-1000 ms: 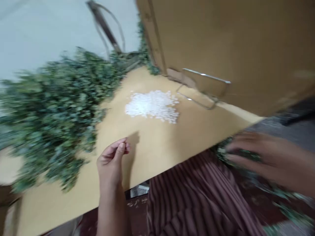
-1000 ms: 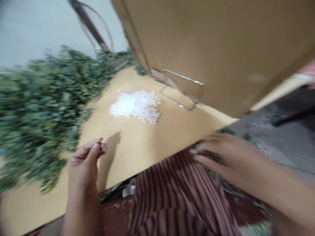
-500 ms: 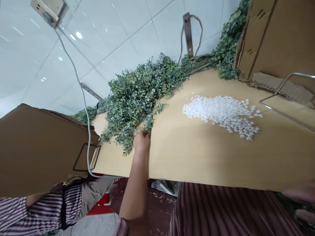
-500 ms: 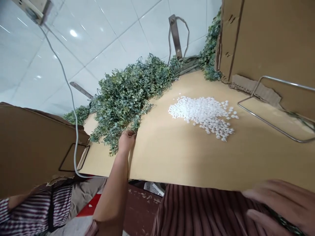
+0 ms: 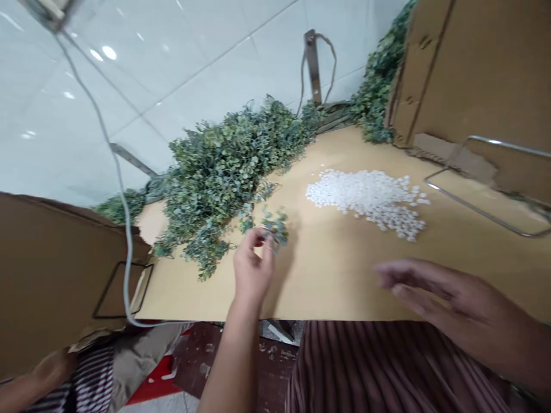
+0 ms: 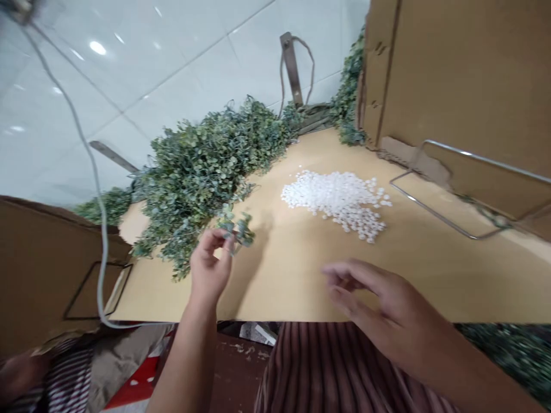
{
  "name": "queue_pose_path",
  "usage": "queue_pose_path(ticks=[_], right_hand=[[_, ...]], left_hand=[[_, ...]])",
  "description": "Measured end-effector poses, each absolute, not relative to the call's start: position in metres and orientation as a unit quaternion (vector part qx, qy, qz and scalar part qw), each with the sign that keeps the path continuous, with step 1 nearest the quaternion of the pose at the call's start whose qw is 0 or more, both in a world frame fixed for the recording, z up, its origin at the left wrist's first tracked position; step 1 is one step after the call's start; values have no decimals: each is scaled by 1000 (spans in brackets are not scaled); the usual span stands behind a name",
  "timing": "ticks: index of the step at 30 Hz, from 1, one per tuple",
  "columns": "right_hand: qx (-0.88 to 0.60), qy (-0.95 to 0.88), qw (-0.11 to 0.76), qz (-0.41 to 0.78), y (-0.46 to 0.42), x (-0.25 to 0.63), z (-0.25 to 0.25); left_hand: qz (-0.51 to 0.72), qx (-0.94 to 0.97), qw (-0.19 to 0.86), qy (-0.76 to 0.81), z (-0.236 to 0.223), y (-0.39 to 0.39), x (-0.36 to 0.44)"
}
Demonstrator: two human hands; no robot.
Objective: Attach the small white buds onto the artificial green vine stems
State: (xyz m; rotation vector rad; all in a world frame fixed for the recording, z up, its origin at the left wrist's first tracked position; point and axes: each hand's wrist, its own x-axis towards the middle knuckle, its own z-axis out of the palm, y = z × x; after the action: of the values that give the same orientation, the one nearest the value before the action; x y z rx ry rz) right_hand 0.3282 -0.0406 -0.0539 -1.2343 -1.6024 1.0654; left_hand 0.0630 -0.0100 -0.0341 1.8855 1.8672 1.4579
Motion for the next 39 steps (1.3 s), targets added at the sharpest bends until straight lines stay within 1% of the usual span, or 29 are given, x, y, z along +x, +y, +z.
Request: queue_pose_path(ticks=[1,3,7,10,15,21,25,27,29,31,33,36,39], right_hand=[[-492,-619,394,468,-36,322,-53],[-484,-582,403,515,-28,311,-55],[-465,-537,460,533,-21,301,-65],[-464,-528,475,530,-20,305,-68],[-481,-542,497,477,-20,313,-69],[-516,-591,489,383,-18,314,-70],[-545,-614,485,300,-14,320,-72],[-548,-622,484,280,-13,325,-72],[-538,-624,479,304,-13,331,-71],[-527,-609,472,359,-14,336,-68],[-518,-585,464,417,-15,340,-67],[-506,-554,463,472,-18,342,-66],[-512,-535,467,482,-21,342,-66]], left_hand=[[442,668,53,596,-38,-17,83],[397,738,47,544,-46,-30,118],[388,786,46,479,-54,-37,158],[361,811,44,457,-55,-36,168],[321,827,56,458,-55,-37,174],[258,844,85,462,-56,-36,181],[262,846,124,447,-54,-38,183],[276,844,159,432,-51,-38,182],[292,835,196,423,-47,-35,178],[310,818,225,429,-43,-28,171],[329,795,231,454,-41,-14,165],[333,762,183,524,-42,17,162],[266,753,139,585,-49,51,170]])
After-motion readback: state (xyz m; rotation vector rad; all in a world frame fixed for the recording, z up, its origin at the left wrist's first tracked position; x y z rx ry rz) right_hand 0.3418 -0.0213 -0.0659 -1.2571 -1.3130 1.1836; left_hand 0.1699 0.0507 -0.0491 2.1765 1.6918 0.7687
